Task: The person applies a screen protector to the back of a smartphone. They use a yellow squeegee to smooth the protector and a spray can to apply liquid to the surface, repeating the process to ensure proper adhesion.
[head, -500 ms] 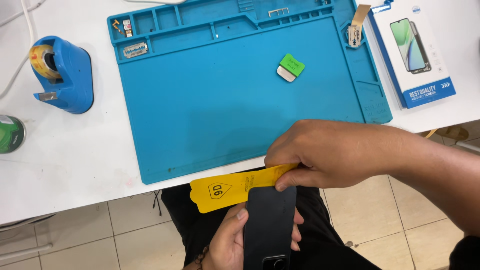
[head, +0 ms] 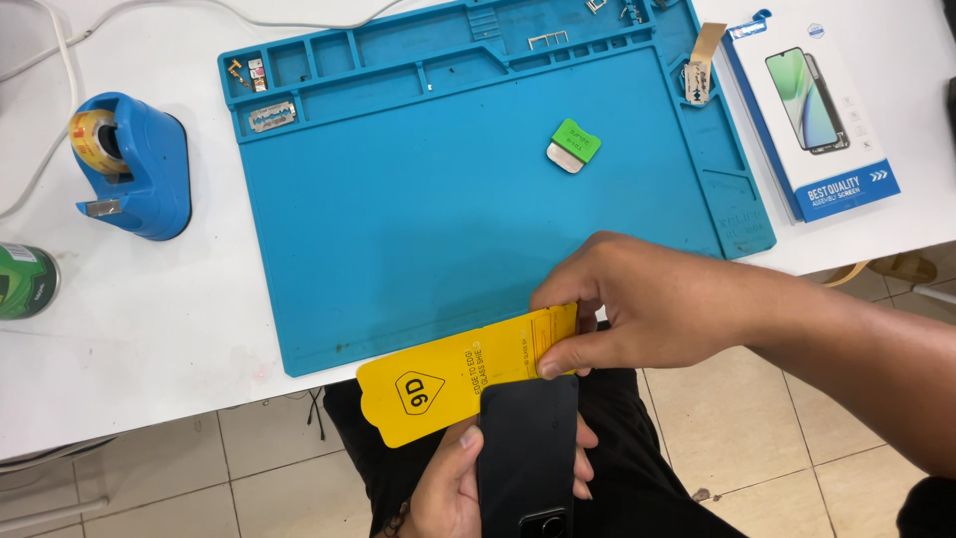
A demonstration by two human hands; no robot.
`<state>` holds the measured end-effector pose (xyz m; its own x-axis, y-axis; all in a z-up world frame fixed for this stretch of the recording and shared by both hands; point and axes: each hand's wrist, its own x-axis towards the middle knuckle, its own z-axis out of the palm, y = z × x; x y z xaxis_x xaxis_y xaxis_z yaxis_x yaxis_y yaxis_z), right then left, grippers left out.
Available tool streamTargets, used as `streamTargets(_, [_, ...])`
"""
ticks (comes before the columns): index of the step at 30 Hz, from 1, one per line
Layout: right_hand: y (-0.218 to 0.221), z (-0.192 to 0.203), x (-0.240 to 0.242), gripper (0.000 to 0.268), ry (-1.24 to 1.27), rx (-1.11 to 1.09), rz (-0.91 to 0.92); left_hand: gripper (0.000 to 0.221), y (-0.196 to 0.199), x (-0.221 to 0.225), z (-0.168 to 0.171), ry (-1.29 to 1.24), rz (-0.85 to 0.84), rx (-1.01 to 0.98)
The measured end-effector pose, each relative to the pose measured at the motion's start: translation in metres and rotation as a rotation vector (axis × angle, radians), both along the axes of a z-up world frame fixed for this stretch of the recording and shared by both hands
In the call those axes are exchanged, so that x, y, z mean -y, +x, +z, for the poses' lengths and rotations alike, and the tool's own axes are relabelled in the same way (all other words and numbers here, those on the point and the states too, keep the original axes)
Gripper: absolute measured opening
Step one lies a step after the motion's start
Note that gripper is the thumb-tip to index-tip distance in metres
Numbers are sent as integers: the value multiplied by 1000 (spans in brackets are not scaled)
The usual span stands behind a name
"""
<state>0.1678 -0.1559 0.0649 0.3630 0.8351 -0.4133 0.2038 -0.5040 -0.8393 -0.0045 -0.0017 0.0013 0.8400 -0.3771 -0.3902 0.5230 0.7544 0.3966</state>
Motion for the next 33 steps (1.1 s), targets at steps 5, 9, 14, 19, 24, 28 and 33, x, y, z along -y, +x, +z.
streamTargets(5, [-8, -3, -4, 23, -63, 27, -25, 69, 0, 0, -5, -24, -20, -33])
streamTargets(9, [-10, -2, -2, 21, -97, 32, -3, 69, -2, 1, -10, -23, 2, -53])
streamTargets(14, [-9, -4, 6, 21, -26, 55, 38, 69, -2, 3, -1, 30, -1, -150])
streamTargets(19, [-10, -3, 11, 21, 28, 63, 53, 69, -1, 4, -2, 44, 15, -143])
streamTargets(24, [-10, -4, 15, 22, 6, 44, 40, 67, -1, 3, -3, 3, 47, -52])
streamTargets(28, [-9, -3, 16, 25, 15, 32, 46, 67, -1, 3, -2, -16, 53, -37])
streamTargets(33, [-9, 0, 16, 24, 32, 3, 35, 68, 0, 3, 1, -36, 55, -93])
